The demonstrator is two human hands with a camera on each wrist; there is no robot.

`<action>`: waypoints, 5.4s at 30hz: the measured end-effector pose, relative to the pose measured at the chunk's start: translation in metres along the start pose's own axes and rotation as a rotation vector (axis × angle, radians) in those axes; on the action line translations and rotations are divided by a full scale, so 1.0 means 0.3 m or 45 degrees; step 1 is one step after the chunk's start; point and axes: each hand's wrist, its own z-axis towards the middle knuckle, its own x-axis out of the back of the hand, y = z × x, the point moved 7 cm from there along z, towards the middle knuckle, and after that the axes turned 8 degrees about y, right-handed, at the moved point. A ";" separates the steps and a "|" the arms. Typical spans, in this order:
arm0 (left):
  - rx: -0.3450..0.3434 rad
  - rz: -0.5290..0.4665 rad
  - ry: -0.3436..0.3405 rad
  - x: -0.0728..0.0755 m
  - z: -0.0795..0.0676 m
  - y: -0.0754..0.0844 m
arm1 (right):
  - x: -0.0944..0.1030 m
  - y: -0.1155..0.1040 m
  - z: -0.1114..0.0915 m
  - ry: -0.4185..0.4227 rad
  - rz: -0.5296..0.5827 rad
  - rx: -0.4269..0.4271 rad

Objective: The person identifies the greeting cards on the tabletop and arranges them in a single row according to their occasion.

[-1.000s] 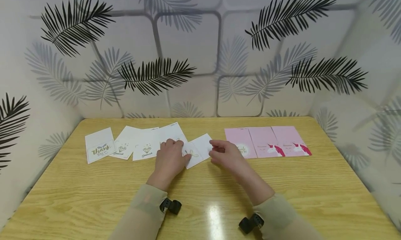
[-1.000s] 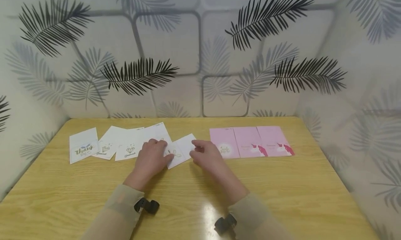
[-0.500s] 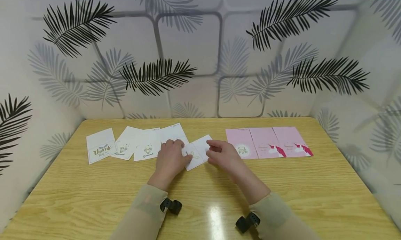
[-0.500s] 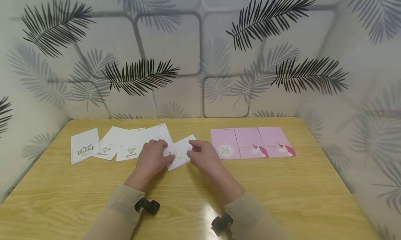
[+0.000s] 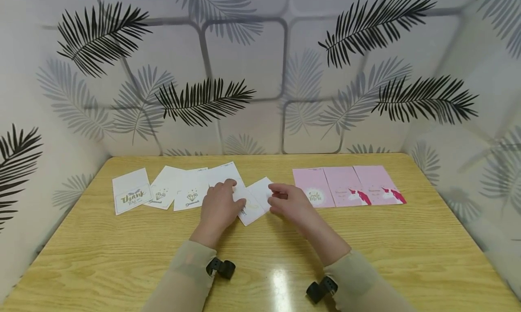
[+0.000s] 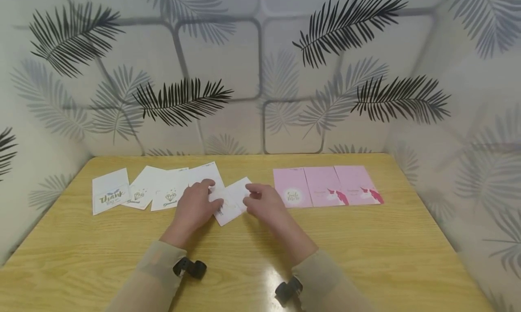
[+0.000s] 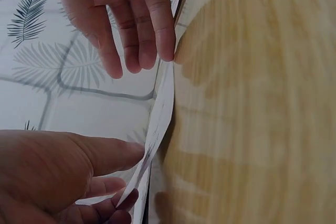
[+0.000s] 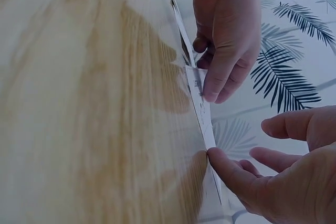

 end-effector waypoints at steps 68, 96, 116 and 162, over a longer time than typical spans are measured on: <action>-0.125 -0.133 0.130 -0.030 -0.019 0.250 | 0.249 0.000 0.015 0.218 -0.396 0.084; -0.112 -0.020 -0.019 -0.104 -0.013 0.224 | 0.194 0.003 0.003 0.044 -0.818 0.255; -0.150 0.019 -0.054 -0.131 -0.012 0.217 | 0.179 0.027 0.009 -0.032 -0.938 0.226; -0.147 -0.006 0.127 -0.004 -0.032 0.179 | 0.213 -0.058 -0.020 0.137 -0.751 0.275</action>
